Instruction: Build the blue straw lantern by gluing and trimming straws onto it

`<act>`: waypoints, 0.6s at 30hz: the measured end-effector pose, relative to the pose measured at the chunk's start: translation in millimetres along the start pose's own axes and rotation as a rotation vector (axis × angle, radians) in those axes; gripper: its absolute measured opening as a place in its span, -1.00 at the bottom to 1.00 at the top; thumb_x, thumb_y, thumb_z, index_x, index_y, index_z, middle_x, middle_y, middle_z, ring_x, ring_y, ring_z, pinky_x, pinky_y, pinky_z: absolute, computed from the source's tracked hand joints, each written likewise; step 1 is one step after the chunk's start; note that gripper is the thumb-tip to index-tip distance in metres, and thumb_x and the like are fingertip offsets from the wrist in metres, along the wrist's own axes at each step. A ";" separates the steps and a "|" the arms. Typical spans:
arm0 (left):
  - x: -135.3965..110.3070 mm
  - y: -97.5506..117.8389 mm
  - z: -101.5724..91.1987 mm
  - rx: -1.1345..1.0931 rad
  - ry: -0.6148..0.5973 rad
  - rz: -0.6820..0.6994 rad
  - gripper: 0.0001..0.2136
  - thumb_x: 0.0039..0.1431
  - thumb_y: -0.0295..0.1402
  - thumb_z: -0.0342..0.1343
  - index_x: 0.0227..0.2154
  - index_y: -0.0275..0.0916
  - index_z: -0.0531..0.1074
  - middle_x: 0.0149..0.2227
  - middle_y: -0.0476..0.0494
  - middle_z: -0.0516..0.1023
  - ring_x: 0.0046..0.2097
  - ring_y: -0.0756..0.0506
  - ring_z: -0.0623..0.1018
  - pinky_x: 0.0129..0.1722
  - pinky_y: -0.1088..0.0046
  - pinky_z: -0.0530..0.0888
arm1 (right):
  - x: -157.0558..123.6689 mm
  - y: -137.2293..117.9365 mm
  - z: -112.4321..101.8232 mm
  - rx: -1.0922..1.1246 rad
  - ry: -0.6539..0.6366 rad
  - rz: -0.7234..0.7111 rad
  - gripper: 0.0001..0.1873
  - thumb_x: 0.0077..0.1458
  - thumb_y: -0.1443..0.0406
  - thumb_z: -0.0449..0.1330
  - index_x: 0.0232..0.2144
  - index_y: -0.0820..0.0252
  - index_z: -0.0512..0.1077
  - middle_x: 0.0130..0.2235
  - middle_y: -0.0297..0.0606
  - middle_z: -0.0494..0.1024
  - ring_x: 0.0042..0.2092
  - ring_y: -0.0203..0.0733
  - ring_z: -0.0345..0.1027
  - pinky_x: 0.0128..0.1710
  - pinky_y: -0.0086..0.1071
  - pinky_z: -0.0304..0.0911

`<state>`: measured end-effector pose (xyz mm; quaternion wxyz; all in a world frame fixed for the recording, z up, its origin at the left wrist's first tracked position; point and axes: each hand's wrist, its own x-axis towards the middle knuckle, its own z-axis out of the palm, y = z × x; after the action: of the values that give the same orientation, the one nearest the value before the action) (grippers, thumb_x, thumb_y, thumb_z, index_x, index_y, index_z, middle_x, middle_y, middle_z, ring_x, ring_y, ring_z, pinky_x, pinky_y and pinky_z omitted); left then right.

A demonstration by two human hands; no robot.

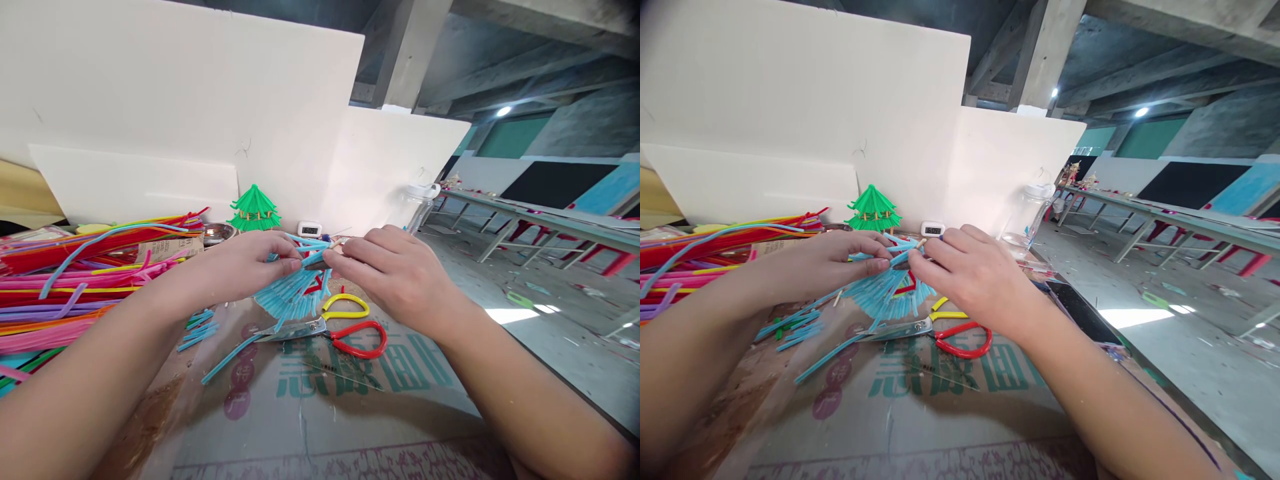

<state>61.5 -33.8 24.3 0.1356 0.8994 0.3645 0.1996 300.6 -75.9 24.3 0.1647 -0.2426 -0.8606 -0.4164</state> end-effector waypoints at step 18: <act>0.3 2.6 -2.3 0.012 0.004 0.013 -0.68 0.25 -0.15 -0.10 -0.27 -0.14 0.53 -0.03 0.00 0.52 -0.05 -0.13 0.49 -0.11 0.43 0.36 | 1.0 -1.6 2.5 0.038 -0.033 0.038 -0.85 0.25 0.31 0.06 -0.19 0.21 0.40 -0.25 -0.17 0.53 -0.24 -0.15 0.27 -0.27 -0.29 0.11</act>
<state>62.2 -35.2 27.3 0.1283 0.9021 0.3603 0.2000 298.7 -74.5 22.3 0.1629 -0.2627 -0.8662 -0.3926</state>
